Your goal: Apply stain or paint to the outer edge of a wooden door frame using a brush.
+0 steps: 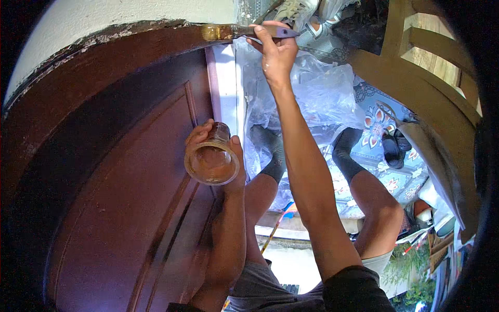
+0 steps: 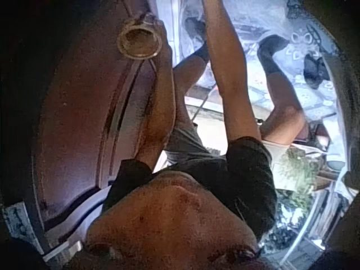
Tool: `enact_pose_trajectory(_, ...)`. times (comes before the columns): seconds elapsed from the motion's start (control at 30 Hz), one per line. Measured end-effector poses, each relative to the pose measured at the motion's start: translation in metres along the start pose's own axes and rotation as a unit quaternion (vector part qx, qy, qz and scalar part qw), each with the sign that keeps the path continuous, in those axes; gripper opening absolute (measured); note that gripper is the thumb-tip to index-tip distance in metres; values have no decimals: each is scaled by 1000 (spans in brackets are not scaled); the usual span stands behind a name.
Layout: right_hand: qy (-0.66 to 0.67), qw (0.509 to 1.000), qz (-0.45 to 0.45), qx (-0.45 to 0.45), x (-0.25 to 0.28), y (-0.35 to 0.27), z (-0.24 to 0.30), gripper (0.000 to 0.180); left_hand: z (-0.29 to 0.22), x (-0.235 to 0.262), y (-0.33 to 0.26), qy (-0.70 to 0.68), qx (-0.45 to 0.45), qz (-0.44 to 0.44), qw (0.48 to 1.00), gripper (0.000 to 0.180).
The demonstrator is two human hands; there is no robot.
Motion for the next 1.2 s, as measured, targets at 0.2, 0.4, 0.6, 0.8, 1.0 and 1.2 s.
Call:
enact_pose_trajectory(0.2, -228, 969, -81, -57, 27, 33, -43, 26, 5, -2, 5, 1, 6, 13, 1000, 44)
enact_pose_trajectory(0.4, -227, 953, 104, -175, 65, 36, -28, 33, -2, -7, 7, 19, 8, 46, 999, 47)
enact_pose_trajectory(0.6, -403, 788, 382, -265, 60, 14, -60, 66, -5, -12, 2, 54, 39, 30, 997, 48)
enact_pose_trajectory(0.8, -454, 775, 352, -263, 61, 37, -90, 76, 0, -15, 7, -2, -26, 60, 998, 46)
enact_pose_trajectory(1.0, -541, 588, 467, -378, 122, 30, -116, 21, -1, -16, 7, -5, -12, 44, 999, 46)
enact_pose_trajectory(1.2, -547, 574, 421, -440, 209, -9, -56, 23, -4, -17, 7, -15, -7, 36, 999, 47)
Point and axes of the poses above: each hand's wrist, its own y-axis towards the middle knuckle, its own x-axis out of the back of the hand, z = x × y, the point moved 5 cm from there along y, towards the middle knuckle, and after that the axes turned 13 degrees about -y, right-handed, at the moved point
